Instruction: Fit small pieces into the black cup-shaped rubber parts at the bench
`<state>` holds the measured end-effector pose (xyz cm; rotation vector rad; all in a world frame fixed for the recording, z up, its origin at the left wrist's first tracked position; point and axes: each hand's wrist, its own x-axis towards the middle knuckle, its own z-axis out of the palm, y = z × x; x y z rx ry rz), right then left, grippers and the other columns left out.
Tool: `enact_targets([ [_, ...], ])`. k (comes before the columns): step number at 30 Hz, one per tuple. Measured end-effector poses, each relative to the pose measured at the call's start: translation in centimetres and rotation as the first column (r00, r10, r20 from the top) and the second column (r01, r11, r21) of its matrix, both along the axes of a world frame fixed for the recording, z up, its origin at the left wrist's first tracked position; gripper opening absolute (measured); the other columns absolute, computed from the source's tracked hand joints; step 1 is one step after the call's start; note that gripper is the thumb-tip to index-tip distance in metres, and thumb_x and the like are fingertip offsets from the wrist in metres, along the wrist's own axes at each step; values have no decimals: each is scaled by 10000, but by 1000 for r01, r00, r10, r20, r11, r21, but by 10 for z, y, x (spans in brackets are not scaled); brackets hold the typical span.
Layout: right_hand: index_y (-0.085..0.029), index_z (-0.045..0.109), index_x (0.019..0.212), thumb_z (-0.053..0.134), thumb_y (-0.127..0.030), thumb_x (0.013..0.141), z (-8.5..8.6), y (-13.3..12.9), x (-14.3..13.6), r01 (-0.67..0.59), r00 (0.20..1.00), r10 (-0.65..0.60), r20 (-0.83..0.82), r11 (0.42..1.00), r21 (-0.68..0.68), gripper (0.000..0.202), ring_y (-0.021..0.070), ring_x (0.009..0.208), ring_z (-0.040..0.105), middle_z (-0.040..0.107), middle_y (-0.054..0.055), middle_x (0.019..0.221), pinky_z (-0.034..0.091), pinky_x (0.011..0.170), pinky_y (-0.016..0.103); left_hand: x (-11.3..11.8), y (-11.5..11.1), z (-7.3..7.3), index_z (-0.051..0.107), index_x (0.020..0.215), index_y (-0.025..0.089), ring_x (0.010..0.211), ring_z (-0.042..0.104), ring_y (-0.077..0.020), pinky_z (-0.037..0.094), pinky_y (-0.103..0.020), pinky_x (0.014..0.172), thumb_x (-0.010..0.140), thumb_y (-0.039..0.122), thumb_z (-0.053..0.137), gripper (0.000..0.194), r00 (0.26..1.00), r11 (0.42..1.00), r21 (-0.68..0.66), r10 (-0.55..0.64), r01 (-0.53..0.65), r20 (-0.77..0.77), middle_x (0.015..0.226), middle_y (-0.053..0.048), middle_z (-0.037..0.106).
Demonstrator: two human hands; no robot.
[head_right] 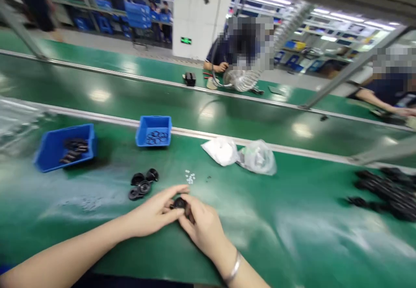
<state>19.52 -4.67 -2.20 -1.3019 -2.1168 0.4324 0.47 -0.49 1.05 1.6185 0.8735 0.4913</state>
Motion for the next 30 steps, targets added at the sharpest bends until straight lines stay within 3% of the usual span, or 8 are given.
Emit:
enact_targets([
  [4, -188, 511, 1193, 570, -343, 898, 6, 1, 3, 87, 995, -90, -39, 993, -77, 338, 125, 590, 569, 596, -1, 725, 490, 569, 227, -11, 15, 9, 414, 1331, 221, 780, 619, -152, 530, -347, 786, 923, 293, 407, 415, 986, 961, 257, 131, -100, -105, 1264, -118, 534],
  [7, -187, 510, 1191, 580, -357, 893, 8, 1, 6, 109, 992, -114, -47, 989, -97, 351, 126, 605, 568, 598, 2, 742, 475, 578, 225, -23, 32, 17, 500, 1237, 181, 974, 583, -208, 455, -391, 935, 916, 271, 415, 344, 929, 760, 623, 343, -187, -138, 1193, -115, 557],
  [10, -190, 517, 1174, 591, -358, 884, 11, 2, 6, 126, 990, -131, -43, 985, -115, 343, 127, 599, 562, 591, -6, 726, 465, 574, 225, -30, 41, 17, 511, 1243, 154, 1143, 509, -299, 403, -463, 984, 903, 312, 439, 382, 806, 609, 789, 504, -79, -309, 1238, -140, 546],
  [16, -200, 517, 1158, 582, -362, 878, 22, 6, 24, 204, 977, -214, -26, 956, -212, 330, 130, 619, 568, 598, -7, 740, 461, 576, 226, -36, 38, -3, 537, 1253, 82, 1040, 545, -379, 470, -469, 801, 919, 300, 357, 437, 489, 598, 736, 562, 316, -667, 1197, -228, 549],
  [20, -195, 553, 1085, 570, -392, 873, 22, 6, 88, 477, 876, -479, 57, 842, -252, 290, 132, 605, 575, 602, -16, 710, 454, 581, 236, -41, 39, -9, 563, 1223, 88, 943, 572, -347, 474, -432, 759, 912, 212, 319, 415, 508, 559, 727, 525, 399, -683, 1152, -214, 587],
  [26, -35, 450, 1248, 511, -443, 866, 21, -18, 211, 896, 444, -886, 135, 441, -47, 562, 214, 643, 601, 620, 66, 721, 468, 611, 330, -43, 46, -6, 593, 1153, 119, 785, 589, -295, 449, -404, 671, 935, 251, 287, 398, 522, 564, 714, 496, 413, -694, 1014, -147, 643],
  [28, -9, 371, 1311, 506, -434, 866, 19, -22, 218, 912, 409, -905, 120, 411, -11, 630, 225, 676, 605, 629, 98, 791, 476, 640, 352, -40, 46, -1, 587, 1164, 117, 828, 589, -309, 454, -421, 695, 944, 275, 287, 404, 552, 571, 728, 492, 381, -674, 1037, -148, 631],
  [30, -57, 440, 1268, 499, -428, 877, 15, -17, 201, 868, 496, -863, 100, 495, -40, 543, 206, 668, 605, 633, 94, 827, 489, 642, 341, -36, 43, 5, 585, 1178, 126, 900, 584, -324, 463, -438, 747, 943, 329, 319, 408, 636, 592, 761, 486, 265, -600, 1074, -150, 605],
])
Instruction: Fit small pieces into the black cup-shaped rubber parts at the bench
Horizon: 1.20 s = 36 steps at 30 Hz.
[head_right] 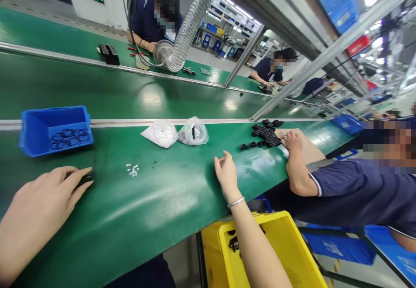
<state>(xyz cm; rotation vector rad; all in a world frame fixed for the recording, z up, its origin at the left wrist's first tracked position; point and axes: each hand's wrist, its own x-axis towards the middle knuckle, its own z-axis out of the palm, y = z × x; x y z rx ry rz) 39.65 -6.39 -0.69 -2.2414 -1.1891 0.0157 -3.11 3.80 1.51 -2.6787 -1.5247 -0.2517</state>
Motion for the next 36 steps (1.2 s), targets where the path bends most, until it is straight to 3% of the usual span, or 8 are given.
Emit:
enact_targets([
  [3, -147, 577, 1103, 480, -380, 910, -4, 18, -57, -328, 935, 322, -148, 945, -14, 317, 165, 651, 610, 640, 67, 844, 505, 625, 299, 8, -8, 6, 584, 1185, 217, 905, 605, -269, 495, -374, 742, 909, 438, 431, 385, 898, 958, -278, 63, 67, 435, 1138, -105, 566],
  [5, -178, 606, 1029, 496, -316, 915, -2, 32, -100, -506, 843, 492, -219, 863, -8, 210, 147, 654, 612, 641, 43, 827, 505, 634, 277, 15, -15, 9, 559, 1199, 256, 770, 620, -192, 512, -316, 679, 885, 466, 494, 383, 714, 789, -556, 229, 262, 662, 1109, -71, 580],
  [9, -186, 628, 943, 542, -200, 896, 5, 58, -158, -680, 723, 666, -184, 733, -19, 99, 131, 681, 599, 627, 17, 798, 489, 674, 254, 26, -28, 15, 492, 1250, 209, 721, 622, -165, 518, -311, 709, 880, 430, 551, 435, 514, 351, -767, 585, 537, 627, 860, -41, 641],
  [13, -181, 633, 917, 544, -191, 910, 4, 73, -179, -710, 704, 707, -68, 704, -31, 90, 144, 757, 591, 621, 27, 825, 472, 722, 257, 32, -33, 19, 557, 1127, 201, 883, 651, -198, 528, -360, 811, 900, 415, 520, 314, 410, 209, -743, 724, 635, 554, 1107, -79, 586],
  [16, -183, 634, 896, 523, -225, 935, 0, 77, -187, -691, 723, 690, -37, 720, -63, 125, 152, 785, 597, 625, 34, 839, 468, 737, 259, 32, -32, 13, 534, 1146, 218, 893, 670, -213, 535, -369, 809, 881, 380, 553, 312, 427, 239, -747, 696, 620, 577, 1127, -75, 584],
  [20, -192, 625, 913, 509, -244, 944, -4, 77, -191, -700, 712, 703, -12, 708, -91, 131, 160, 794, 600, 623, 38, 864, 463, 714, 258, 31, -32, 1, 473, 1205, 225, 764, 689, -200, 540, -351, 763, 844, 312, 590, 389, 544, 391, -780, 563, 489, 622, 867, -30, 660],
  [26, -201, 594, 901, 518, -225, 933, -6, 76, -186, -737, 675, 737, -37, 672, -69, 86, 162, 765, 578, 594, 26, 839, 448, 676, 257, 28, -32, -4, 602, 1079, 258, 833, 676, -181, 544, -308, 805, 801, 245, 602, 278, 628, 606, -696, 381, 385, 679, 1136, -50, 608],
  [36, -183, 610, 886, 502, -211, 940, -4, 73, -183, -748, 662, 748, -38, 658, -89, 124, 174, 764, 577, 597, 39, 824, 460, 716, 282, 31, -29, -4, 498, 1094, 191, 739, 691, -186, 553, -349, 726, 797, 291, 643, 346, 430, 327, -746, 655, 579, 621, 970, -45, 633],
])
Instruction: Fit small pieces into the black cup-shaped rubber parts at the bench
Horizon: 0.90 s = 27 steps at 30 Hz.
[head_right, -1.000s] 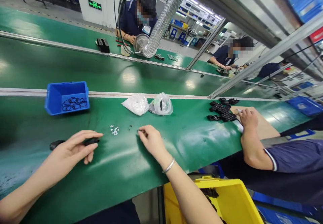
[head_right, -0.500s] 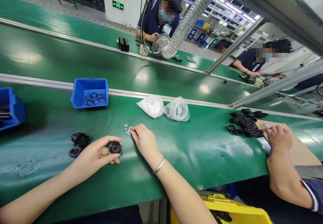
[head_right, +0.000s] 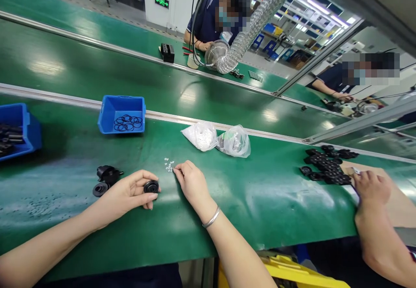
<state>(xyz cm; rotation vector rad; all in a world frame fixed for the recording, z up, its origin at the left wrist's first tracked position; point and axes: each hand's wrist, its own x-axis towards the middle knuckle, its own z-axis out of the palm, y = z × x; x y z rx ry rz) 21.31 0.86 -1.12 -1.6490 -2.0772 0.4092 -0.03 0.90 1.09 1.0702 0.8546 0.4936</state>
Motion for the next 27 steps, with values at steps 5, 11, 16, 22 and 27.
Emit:
enact_targets([
  [5, -181, 618, 852, 526, -194, 922, -2, 2, 3, -2, 999, 3, -51, 1000, 18, 117, 162, 725, 564, 593, 27, 777, 445, 673, 272, 3, -2, 5, 502, 1105, 188, 932, 693, -247, 544, -394, 837, 813, 269, 618, 325, 998, 995, -104, -3, 9, 57, 1037, -53, 579],
  [11, -188, 623, 853, 562, -175, 908, 20, -19, -12, -48, 963, 69, -262, 995, 84, 82, 124, 656, 535, 586, 2, 733, 438, 617, 246, 3, -6, -6, 503, 1157, 200, 859, 697, -200, 545, -331, 808, 824, 221, 560, 338, 997, 991, 129, -32, 40, -65, 977, -43, 654],
  [16, -180, 589, 972, 511, -138, 933, 17, -41, -33, -169, 952, 200, -232, 974, 148, 97, 144, 782, 574, 604, 40, 849, 487, 695, 267, 2, -8, -5, 530, 1191, 210, 877, 670, -186, 559, -305, 772, 825, 176, 514, 367, 968, 933, 349, 1, 89, -250, 1133, -74, 606],
  [22, -126, 565, 1070, 488, -97, 928, 4, -45, -39, -248, 968, 231, 98, 936, 250, 164, 178, 768, 561, 596, 83, 863, 494, 668, 303, 1, -8, -7, 520, 1240, 192, 1002, 635, -200, 553, -312, 836, 819, 127, 477, 427, 943, 886, 439, 7, 148, -331, 1227, -102, 563],
  [27, -86, 578, 1053, 474, -85, 924, 8, -45, -40, -323, 929, 247, 276, 904, 278, 166, 186, 695, 536, 578, 75, 785, 461, 578, 316, 1, -7, -14, 509, 1269, 203, 1100, 597, -210, 519, -346, 933, 834, 132, 449, 445, 940, 857, 486, 7, 170, -341, 1282, -96, 541],
])
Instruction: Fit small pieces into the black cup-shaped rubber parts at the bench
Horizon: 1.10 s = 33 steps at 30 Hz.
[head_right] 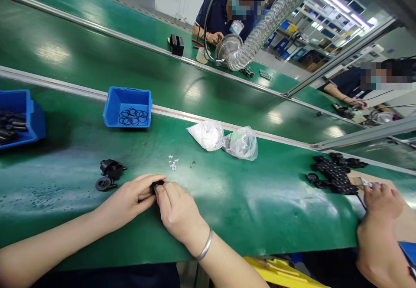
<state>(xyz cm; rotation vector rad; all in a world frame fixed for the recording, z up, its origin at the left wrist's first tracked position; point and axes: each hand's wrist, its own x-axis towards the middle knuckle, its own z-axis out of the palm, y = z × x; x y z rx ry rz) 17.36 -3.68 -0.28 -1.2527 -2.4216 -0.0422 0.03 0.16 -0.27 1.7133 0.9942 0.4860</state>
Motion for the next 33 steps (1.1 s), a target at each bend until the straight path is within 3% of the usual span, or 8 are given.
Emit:
enact_targets([
  [6, -99, 591, 1060, 431, -98, 946, 7, -1, 1, -33, 998, 28, -60, 996, -86, 197, 182, 736, 565, 597, 76, 800, 492, 627, 307, -1, 0, 3, 526, 1254, 206, 1174, 555, -236, 449, -403, 1024, 823, 131, 444, 445, 998, 998, 39, -48, 49, -41, 1291, -82, 569],
  [10, -177, 596, 1029, 452, -157, 957, 9, 0, 16, -25, 968, -35, -249, 972, -235, 162, 161, 809, 597, 625, 54, 882, 519, 723, 286, 4, -1, 4, 552, 1191, 221, 1077, 629, -239, 513, -366, 940, 815, 196, 506, 379, 999, 991, -131, -19, 24, 43, 1216, -71, 617],
  [14, -191, 598, 940, 478, -194, 948, -3, 11, 44, 287, 882, -353, -312, 928, -237, 121, 160, 765, 586, 603, 40, 825, 505, 710, 290, 9, -3, -3, 526, 1196, 243, 1015, 676, -225, 513, -346, 939, 826, 287, 548, 373, 980, 934, -356, 39, 34, 197, 1229, -63, 601],
  [17, -170, 601, 973, 484, -212, 941, -13, 23, 57, 383, 873, -428, -235, 898, -216, 128, 184, 763, 580, 591, 59, 824, 501, 707, 315, 9, -4, -8, 495, 1221, 237, 1035, 671, -229, 507, -347, 946, 819, 297, 565, 412, 973, 899, -435, 52, 52, 223, 1222, -70, 616],
  [22, -158, 601, 936, 464, -209, 944, -19, 36, 62, 375, 889, -418, -188, 899, -226, 147, 197, 799, 593, 601, 78, 844, 507, 742, 327, 9, -3, -8, 487, 1229, 240, 1063, 658, -225, 491, -342, 968, 814, 303, 572, 429, 972, 887, -458, 56, 56, 227, 1232, -60, 620],
  [27, -172, 603, 833, 518, -220, 920, -11, 33, 57, 376, 864, -438, -250, 890, -260, 131, 165, 706, 576, 594, 39, 761, 492, 666, 290, 9, -2, -9, 485, 1231, 233, 1050, 664, -231, 498, -367, 957, 814, 283, 571, 429, 966, 882, -466, 55, 71, 251, 1147, -50, 656],
  [30, -186, 616, 833, 549, -212, 910, 0, 20, 40, 227, 860, -343, -378, 920, -319, 105, 134, 666, 569, 606, 16, 750, 487, 631, 257, 9, -2, -10, 497, 1231, 215, 1020, 672, -221, 505, -356, 934, 816, 261, 567, 423, 957, 894, -443, 75, 59, 279, 1162, -57, 647],
  [33, -195, 627, 886, 547, -203, 913, 7, 8, 20, 51, 847, -240, -474, 925, -376, 85, 138, 733, 595, 623, 27, 809, 511, 660, 259, 10, -1, -9, 540, 1201, 206, 916, 684, -207, 534, -324, 828, 804, 252, 575, 401, 977, 930, -368, 68, 12, 203, 1086, -49, 676],
])
